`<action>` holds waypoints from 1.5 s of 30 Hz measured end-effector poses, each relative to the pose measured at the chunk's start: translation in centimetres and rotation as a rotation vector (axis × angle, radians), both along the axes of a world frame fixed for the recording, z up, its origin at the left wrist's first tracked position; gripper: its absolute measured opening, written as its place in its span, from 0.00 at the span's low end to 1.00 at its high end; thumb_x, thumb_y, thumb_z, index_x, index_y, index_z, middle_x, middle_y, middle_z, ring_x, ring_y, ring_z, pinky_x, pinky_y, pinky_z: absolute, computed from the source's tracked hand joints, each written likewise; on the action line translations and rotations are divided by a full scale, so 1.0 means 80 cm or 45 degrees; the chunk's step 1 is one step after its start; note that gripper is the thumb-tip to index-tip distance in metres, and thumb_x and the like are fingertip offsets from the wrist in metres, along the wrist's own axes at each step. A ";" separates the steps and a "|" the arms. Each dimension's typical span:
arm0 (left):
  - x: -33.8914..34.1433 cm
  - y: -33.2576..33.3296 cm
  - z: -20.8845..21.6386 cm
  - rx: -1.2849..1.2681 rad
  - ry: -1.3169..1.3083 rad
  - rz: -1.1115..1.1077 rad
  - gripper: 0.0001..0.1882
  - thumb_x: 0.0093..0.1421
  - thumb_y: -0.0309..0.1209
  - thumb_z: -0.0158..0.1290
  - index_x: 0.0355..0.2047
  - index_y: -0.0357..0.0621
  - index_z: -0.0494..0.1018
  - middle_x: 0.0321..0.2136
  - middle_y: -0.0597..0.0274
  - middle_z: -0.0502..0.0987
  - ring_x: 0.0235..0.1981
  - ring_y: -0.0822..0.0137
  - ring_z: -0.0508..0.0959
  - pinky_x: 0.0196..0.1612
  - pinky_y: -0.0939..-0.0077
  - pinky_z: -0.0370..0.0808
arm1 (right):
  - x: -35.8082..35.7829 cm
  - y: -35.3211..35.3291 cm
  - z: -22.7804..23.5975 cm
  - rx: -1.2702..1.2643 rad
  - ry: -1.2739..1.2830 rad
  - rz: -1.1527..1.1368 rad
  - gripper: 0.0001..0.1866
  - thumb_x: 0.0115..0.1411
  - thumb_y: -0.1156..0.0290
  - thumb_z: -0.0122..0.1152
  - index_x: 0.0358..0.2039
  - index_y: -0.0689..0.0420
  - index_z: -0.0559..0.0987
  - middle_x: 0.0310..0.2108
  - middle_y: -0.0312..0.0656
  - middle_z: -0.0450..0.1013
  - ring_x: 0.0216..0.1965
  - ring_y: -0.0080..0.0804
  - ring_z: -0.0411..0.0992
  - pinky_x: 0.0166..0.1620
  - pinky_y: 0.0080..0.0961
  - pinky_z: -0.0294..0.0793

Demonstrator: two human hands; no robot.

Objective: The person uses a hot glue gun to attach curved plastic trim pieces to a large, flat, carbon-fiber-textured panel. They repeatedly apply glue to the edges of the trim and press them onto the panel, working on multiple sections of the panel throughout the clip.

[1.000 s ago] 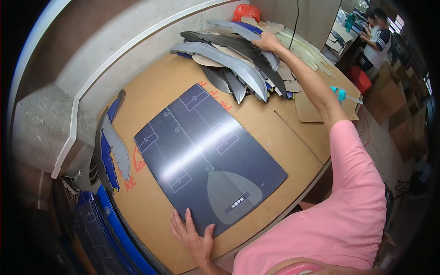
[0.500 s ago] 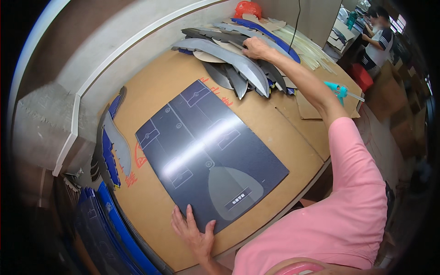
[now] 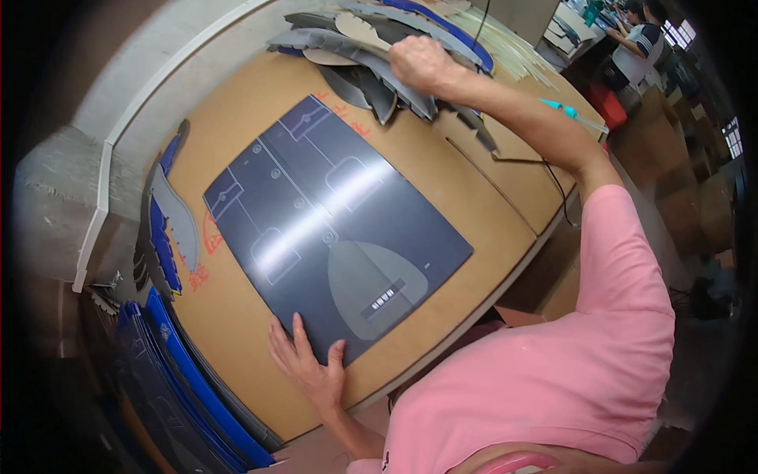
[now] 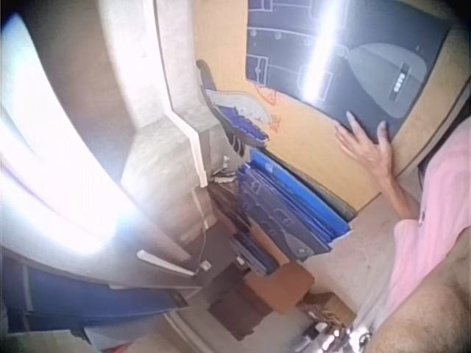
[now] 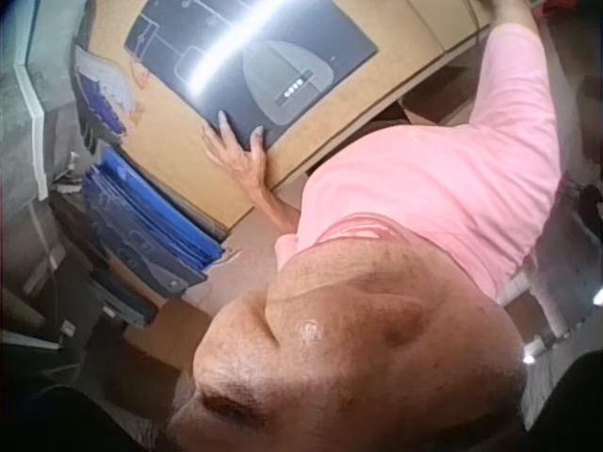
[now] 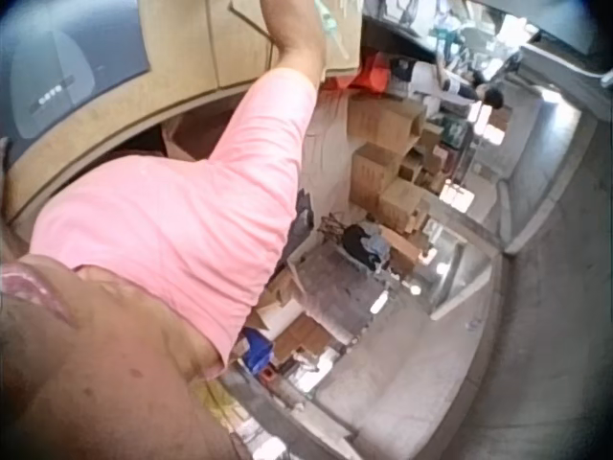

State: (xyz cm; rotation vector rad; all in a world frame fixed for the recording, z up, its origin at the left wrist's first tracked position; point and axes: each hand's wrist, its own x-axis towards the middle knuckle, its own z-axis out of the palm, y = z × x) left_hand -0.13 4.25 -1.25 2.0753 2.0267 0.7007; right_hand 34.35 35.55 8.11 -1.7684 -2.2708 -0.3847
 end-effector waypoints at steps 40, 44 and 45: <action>0.032 -0.037 -0.032 0.298 -0.034 0.009 0.32 0.41 0.44 0.67 0.45 0.39 0.75 0.52 0.50 0.72 0.53 0.45 0.70 0.54 0.53 0.68 | -0.056 -0.417 -0.025 -0.735 1.519 -0.093 0.17 0.55 0.68 0.67 0.44 0.59 0.76 0.36 0.38 0.76 0.33 0.23 0.71 0.37 0.21 0.72; 0.037 -0.041 -0.034 0.306 -0.004 0.032 0.33 0.41 0.47 0.66 0.46 0.41 0.76 0.52 0.51 0.72 0.52 0.45 0.71 0.54 0.52 0.68 | -0.079 -0.433 -0.045 -0.963 1.555 0.033 0.19 0.55 0.70 0.66 0.45 0.62 0.73 0.37 0.40 0.72 0.35 0.28 0.70 0.38 0.23 0.69; 0.039 -0.040 -0.034 0.313 0.004 0.019 0.33 0.41 0.47 0.66 0.46 0.42 0.76 0.52 0.51 0.72 0.53 0.46 0.71 0.54 0.52 0.68 | -0.081 -0.433 -0.049 -0.959 1.512 0.078 0.19 0.56 0.70 0.65 0.46 0.62 0.73 0.37 0.41 0.72 0.35 0.29 0.70 0.38 0.23 0.69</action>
